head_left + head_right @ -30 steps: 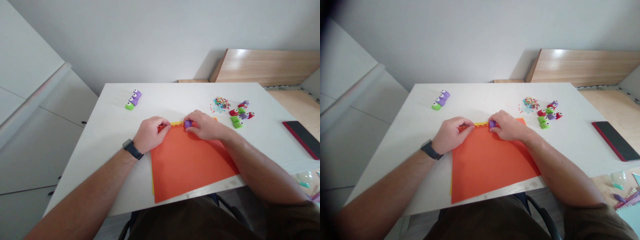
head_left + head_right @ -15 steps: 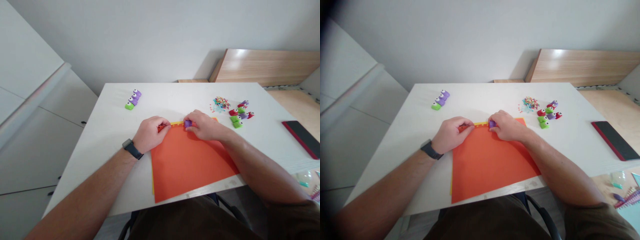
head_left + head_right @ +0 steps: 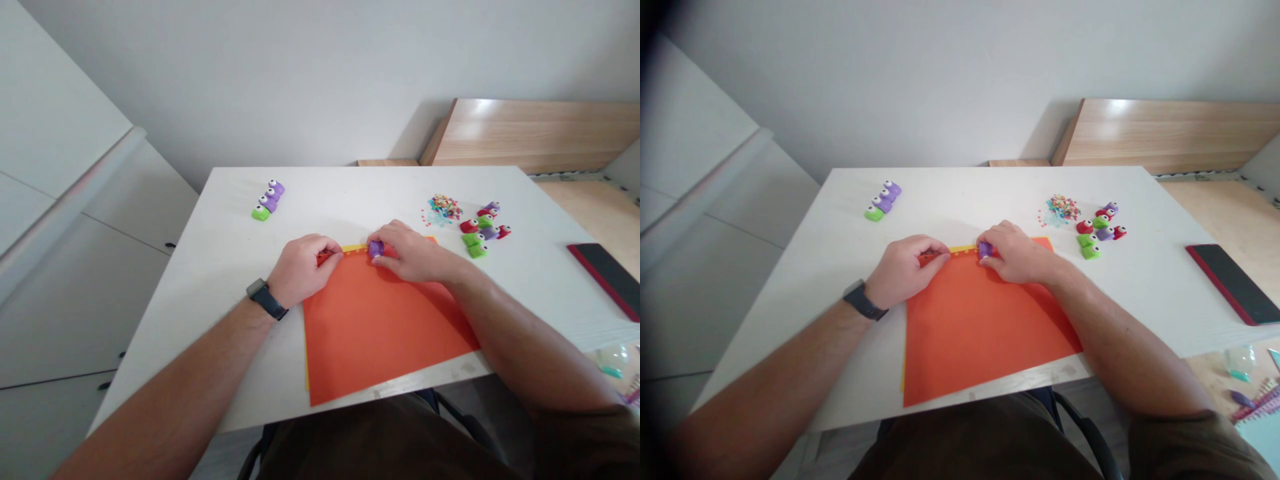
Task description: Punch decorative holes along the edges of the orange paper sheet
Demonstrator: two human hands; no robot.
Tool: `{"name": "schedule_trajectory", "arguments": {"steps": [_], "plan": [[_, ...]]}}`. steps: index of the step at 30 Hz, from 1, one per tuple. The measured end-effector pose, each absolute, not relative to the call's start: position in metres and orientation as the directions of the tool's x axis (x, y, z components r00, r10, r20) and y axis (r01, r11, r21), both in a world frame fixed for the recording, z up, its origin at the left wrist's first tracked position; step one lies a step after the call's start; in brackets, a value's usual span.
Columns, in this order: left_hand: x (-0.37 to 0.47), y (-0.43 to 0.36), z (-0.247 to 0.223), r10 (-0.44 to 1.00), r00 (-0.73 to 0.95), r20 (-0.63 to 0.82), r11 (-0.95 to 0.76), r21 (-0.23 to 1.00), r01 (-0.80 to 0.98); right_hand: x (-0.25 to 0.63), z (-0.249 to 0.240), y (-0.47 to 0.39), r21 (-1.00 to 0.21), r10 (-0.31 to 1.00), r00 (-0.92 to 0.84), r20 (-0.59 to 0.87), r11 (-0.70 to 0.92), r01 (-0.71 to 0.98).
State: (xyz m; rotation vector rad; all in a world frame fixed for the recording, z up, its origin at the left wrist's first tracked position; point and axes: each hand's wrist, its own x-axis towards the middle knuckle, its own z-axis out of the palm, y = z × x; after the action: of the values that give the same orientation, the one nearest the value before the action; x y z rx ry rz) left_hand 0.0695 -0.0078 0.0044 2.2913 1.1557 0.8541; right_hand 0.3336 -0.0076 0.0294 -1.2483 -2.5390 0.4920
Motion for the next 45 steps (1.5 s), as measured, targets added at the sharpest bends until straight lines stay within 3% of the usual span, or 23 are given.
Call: {"name": "schedule_trajectory", "arguments": {"steps": [17, 35, 45], "plan": [[0.069, -0.009, 0.005, 0.826, 0.448, 0.342, -0.558, 0.609, 0.564, 0.346, 0.044, -0.007, -0.392, 0.827, -0.561, -0.024, 0.509, 0.766], [0.068, -0.008, 0.004, 0.821, 0.441, 0.363, -0.569, 0.594, 0.569, 0.346, 0.047, -0.007, -0.421, 0.842, -0.538, -0.027, 0.479, 0.770], [0.066, -0.005, 0.002, 0.798, 0.496, 0.341, -0.599, 0.527, 0.602, 0.344, 0.045, -0.007, -0.402, 0.835, -0.547, -0.064, 0.480, 0.780]]}}
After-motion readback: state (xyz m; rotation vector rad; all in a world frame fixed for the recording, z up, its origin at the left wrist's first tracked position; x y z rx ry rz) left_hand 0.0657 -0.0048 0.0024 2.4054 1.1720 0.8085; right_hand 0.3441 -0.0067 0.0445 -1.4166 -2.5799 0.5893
